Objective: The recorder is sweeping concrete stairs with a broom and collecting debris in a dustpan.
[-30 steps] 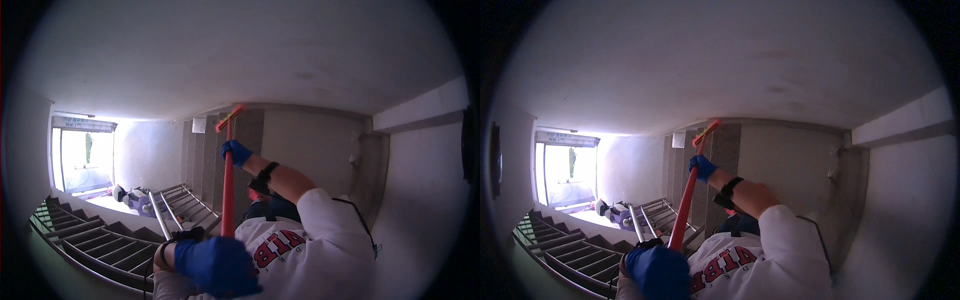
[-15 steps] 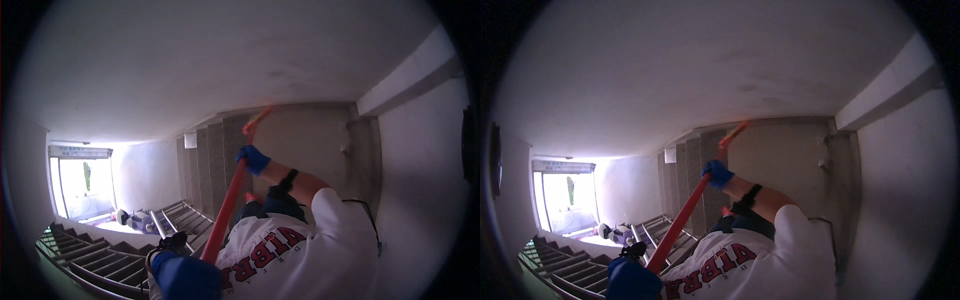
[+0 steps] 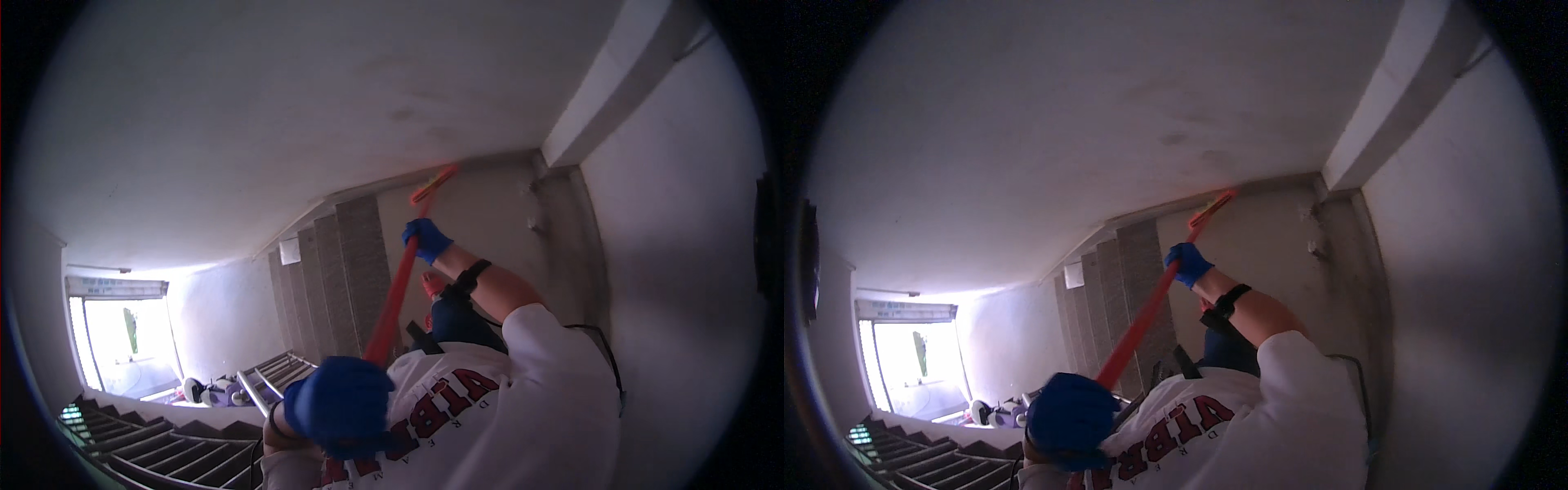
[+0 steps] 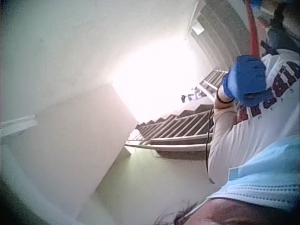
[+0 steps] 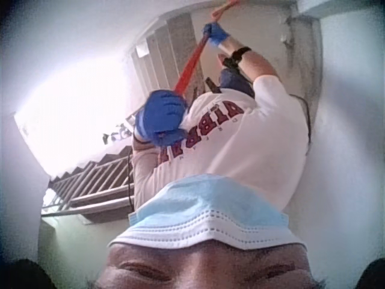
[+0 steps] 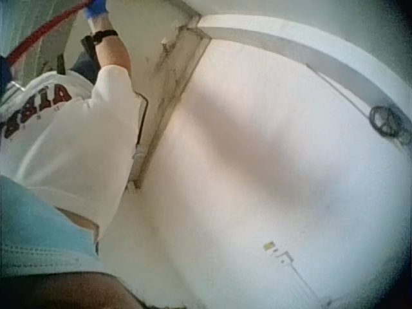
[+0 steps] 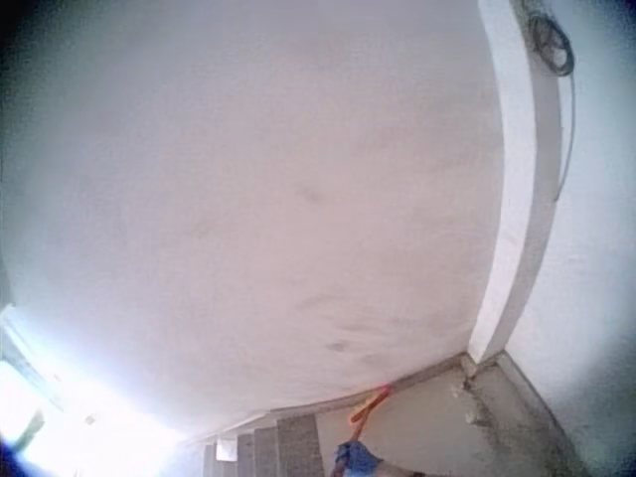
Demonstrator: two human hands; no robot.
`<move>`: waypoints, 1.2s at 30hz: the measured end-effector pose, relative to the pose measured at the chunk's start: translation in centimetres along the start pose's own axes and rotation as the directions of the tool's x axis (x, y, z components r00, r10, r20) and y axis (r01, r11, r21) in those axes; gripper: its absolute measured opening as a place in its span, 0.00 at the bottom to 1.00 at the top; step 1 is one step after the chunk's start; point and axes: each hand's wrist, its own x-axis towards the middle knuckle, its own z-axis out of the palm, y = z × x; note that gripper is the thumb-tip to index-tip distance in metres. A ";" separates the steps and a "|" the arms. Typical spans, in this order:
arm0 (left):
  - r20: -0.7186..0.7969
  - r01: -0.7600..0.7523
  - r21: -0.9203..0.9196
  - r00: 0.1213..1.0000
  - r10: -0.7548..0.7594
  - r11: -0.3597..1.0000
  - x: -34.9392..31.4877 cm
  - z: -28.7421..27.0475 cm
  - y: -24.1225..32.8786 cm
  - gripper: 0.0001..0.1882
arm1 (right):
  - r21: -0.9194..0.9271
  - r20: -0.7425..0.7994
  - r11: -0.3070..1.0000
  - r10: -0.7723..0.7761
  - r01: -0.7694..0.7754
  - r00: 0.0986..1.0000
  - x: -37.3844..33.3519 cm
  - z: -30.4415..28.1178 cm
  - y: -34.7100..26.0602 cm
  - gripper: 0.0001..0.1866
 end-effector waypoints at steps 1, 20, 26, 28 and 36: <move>-0.058 0.048 0.040 0.997 -0.046 0.998 -0.5 0.1 2.7 0.07 | 0.037 0.022 0.994 0.101 -0.101 0.995 -0.2 2.5 2.5 0.09; -0.060 0.009 0.098 0.998 -0.003 0.995 19.5 20.4 -6.6 0.07 | -0.184 -0.061 0.969 0.157 -0.165 0.986 -13.6 -6.6 -24.9 0.08; -0.037 -0.125 -0.034 0.992 0.124 0.992 24.9 23.2 -9.6 0.05 | 0.169 -0.039 0.982 0.087 -0.079 0.995 -17.9 -9.7 -35.1 0.08; 0.002 -0.163 0.006 0.987 0.163 0.987 28.1 23.6 -8.9 0.05 | 0.193 -0.003 0.959 0.213 -0.208 0.977 -18.2 -7.9 -35.4 0.08; 0.096 -0.087 0.046 0.992 0.082 0.995 32.7 26.3 -9.5 0.04 | -0.060 0.021 0.997 -0.038 0.040 0.999 -20.6 -10.4 -39.0 0.09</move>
